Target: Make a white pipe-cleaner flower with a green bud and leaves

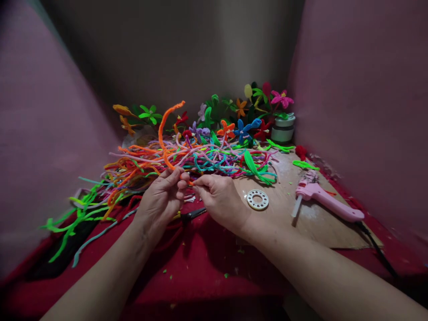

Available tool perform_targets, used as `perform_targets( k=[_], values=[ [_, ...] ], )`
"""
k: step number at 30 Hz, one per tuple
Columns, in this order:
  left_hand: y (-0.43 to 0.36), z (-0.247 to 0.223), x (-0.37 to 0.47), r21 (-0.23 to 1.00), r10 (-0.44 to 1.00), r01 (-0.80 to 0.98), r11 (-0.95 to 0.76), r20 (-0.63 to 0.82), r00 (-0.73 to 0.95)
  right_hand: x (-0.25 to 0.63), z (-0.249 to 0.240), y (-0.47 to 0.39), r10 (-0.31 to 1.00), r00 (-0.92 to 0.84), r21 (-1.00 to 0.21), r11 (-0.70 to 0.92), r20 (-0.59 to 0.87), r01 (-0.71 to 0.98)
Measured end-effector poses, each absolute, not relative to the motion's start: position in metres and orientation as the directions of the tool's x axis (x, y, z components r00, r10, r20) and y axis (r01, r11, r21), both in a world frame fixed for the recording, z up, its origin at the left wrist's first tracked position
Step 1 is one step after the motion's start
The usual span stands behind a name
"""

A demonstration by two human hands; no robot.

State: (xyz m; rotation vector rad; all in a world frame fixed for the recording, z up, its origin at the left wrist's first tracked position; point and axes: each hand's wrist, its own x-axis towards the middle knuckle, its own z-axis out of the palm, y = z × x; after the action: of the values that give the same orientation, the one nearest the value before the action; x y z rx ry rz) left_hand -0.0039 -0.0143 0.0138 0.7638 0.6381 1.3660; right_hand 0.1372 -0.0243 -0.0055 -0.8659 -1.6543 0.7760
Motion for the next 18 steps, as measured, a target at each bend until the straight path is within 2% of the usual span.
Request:
perform_targets(
  k=[4,9,14,18],
  values=[
    [-0.011,0.011,-0.006,0.782,0.991,-0.616,0.095,-0.015,0.134,0.135,0.000,-0.029,0.902,-0.254,-0.934,0.357,0.349,-0.013],
    [-0.010,0.013,-0.006,0.752,0.981,-0.633,0.186,-0.102,0.167,0.134,0.006,-0.034,0.911,-0.350,-0.970,0.168,0.221,-0.175],
    [-0.008,0.019,-0.010,0.759,0.985,-0.629,0.169,-0.114,0.128,0.134,0.007,-0.036,0.906,-0.374,-0.972,0.130,0.197,-0.196],
    [-0.010,0.021,-0.011,0.820,0.997,-0.569,0.064,-0.028,0.073,0.134,0.007,-0.036,0.900,-0.399,-0.975,0.105,0.177,-0.198]
  ],
)
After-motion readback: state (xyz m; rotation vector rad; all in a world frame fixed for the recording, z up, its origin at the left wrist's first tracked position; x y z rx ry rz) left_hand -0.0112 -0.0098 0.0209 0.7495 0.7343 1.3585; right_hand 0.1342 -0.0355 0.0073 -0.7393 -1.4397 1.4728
